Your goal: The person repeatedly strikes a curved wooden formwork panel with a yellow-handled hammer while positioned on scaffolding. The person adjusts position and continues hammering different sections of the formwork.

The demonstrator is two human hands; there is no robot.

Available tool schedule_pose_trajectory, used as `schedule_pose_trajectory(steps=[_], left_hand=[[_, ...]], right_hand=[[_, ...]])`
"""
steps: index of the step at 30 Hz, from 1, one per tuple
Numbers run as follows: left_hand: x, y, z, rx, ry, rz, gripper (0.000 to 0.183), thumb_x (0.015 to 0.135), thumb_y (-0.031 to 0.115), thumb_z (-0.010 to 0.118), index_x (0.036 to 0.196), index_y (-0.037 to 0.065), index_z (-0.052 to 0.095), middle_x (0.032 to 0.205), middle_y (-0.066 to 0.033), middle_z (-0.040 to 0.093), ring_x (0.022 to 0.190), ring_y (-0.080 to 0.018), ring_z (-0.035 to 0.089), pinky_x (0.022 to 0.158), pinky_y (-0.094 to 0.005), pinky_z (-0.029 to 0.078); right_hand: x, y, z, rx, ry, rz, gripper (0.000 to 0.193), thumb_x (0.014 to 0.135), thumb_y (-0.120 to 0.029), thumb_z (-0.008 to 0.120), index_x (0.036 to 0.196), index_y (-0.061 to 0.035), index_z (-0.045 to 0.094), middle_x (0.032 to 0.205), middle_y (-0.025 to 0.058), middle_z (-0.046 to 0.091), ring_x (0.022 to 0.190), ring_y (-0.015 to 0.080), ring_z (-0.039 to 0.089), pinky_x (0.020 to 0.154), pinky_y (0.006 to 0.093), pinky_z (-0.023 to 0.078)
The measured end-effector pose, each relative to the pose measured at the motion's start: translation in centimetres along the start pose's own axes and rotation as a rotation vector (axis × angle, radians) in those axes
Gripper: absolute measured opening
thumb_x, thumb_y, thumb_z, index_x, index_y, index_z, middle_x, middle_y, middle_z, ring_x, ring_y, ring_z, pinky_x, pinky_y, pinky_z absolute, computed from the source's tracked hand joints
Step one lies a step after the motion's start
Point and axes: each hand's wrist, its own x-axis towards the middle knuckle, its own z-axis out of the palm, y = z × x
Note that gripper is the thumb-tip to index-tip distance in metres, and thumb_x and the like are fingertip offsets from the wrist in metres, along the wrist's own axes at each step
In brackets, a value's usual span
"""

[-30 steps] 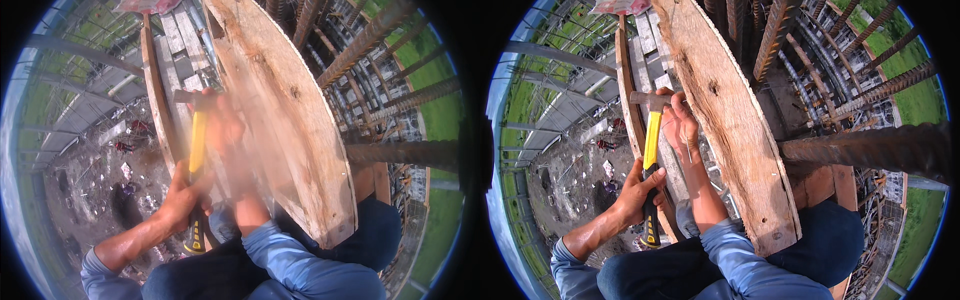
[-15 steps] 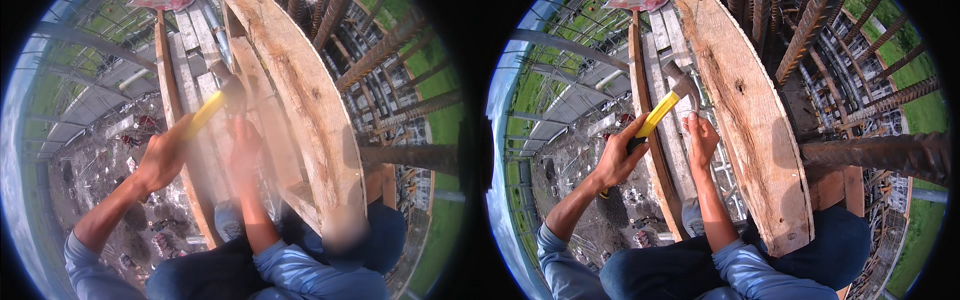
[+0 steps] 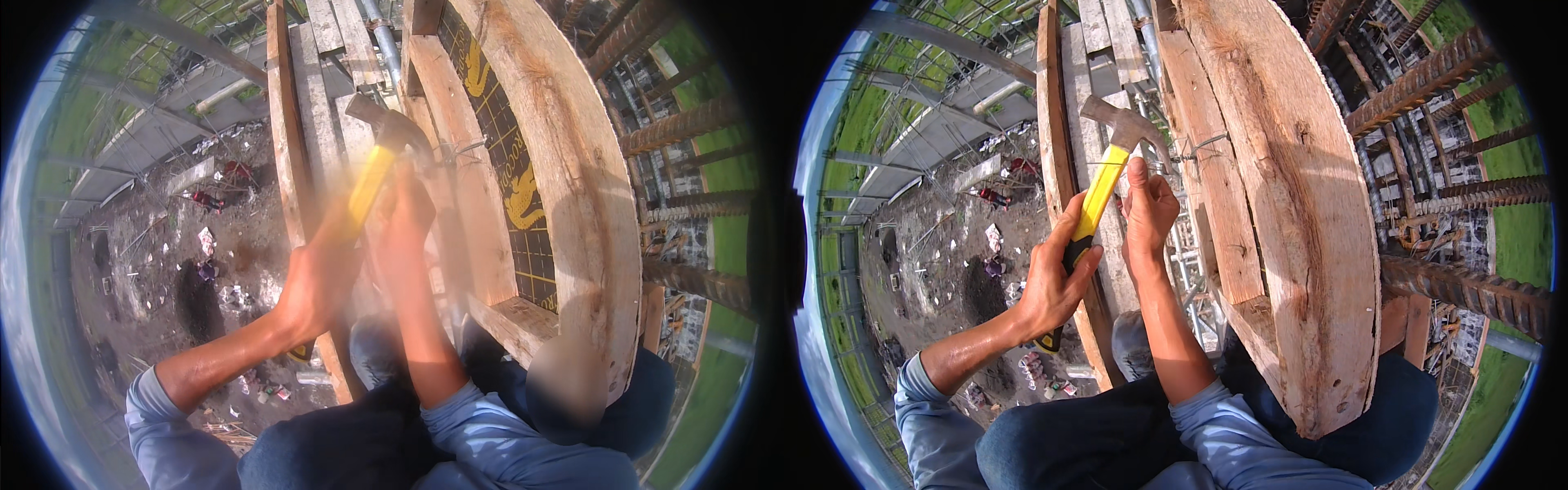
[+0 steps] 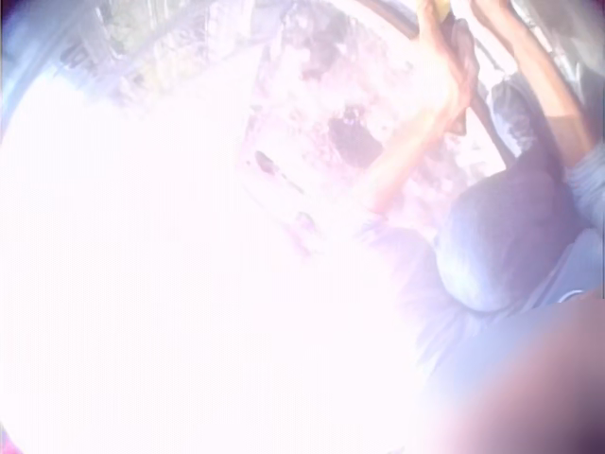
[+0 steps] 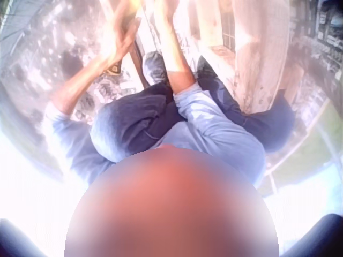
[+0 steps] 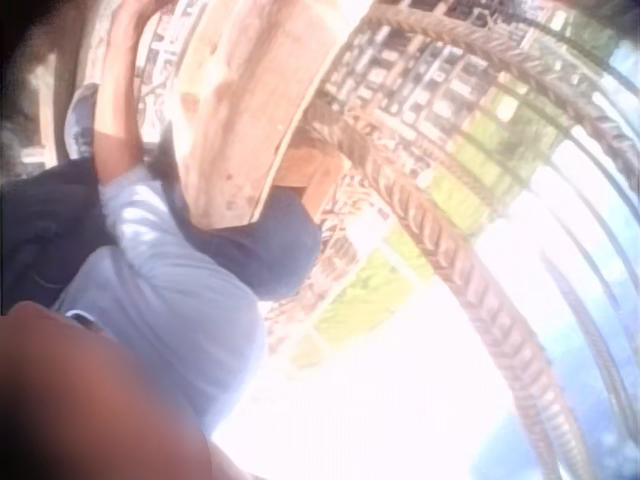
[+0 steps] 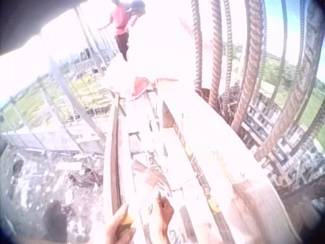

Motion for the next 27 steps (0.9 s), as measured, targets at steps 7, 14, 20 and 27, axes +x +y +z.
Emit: schedule_pose_trajectory(steps=[7, 14, 20, 27], left_hand=[[0.3, 0.6, -2.9, -0.072, -0.248, -0.106, 0.071, 0.104, 0.013, 0.054, 0.163, 0.004, 0.016, 0.085, -0.0069, 0.058, 0.057, -0.0143, 0.057, 0.051, -0.0294, 0.052], [3.8, 4.8, -5.9, -0.277, -0.586, -0.499, 0.060, 0.102, 0.018, 0.059, 0.153, 0.006, 0.030, 0.071, 0.0014, 0.044, 0.048, -0.0074, 0.050, 0.038, -0.0259, 0.046], [6.9, 8.6, -9.2, 0.872, -0.551, 0.077, 0.047, 0.095, 0.012, 0.069, 0.136, 0.004, 0.047, 0.071, -0.0076, 0.062, 0.055, -0.0148, 0.062, 0.049, -0.0310, 0.050], [7.7, 8.7, -8.0, 1.972, 0.278, 0.950, 0.019, 0.089, 0.022, 0.074, 0.100, 0.014, 0.061, 0.089, 0.0006, 0.051, 0.080, -0.0126, 0.052, 0.075, -0.0301, 0.042]], right_hand=[[5.9, -1.2, 0.6, 0.229, -0.405, -0.170, 0.134, 0.064, -0.047, 0.098, 0.164, -0.0157, 0.015, 0.158, 0.0160, 0.039, 0.150, 0.0303, 0.032, 0.124, 0.0492, 0.024], [6.9, -2.3, 1.3, 0.190, -0.531, -0.331, 0.034, 0.082, -0.022, 0.085, 0.107, -0.0132, 0.063, 0.138, 0.0160, 0.059, 0.138, 0.0295, 0.049, 0.125, 0.0539, 0.025], [5.0, -1.3, 2.9, -0.074, 0.021, -0.488, 0.031, 0.091, -0.027, 0.081, 0.080, -0.0093, 0.059, 0.081, -0.0019, 0.053, 0.076, 0.0084, 0.051, 0.071, 0.0278, 0.044], [3.3, -2.7, 5.1, 0.148, 0.209, -0.205, 0.051, 0.097, -0.029, 0.072, 0.139, -0.0021, 0.059, 0.078, -0.0016, 0.054, 0.068, 0.0069, 0.051, 0.065, 0.0254, 0.045]])
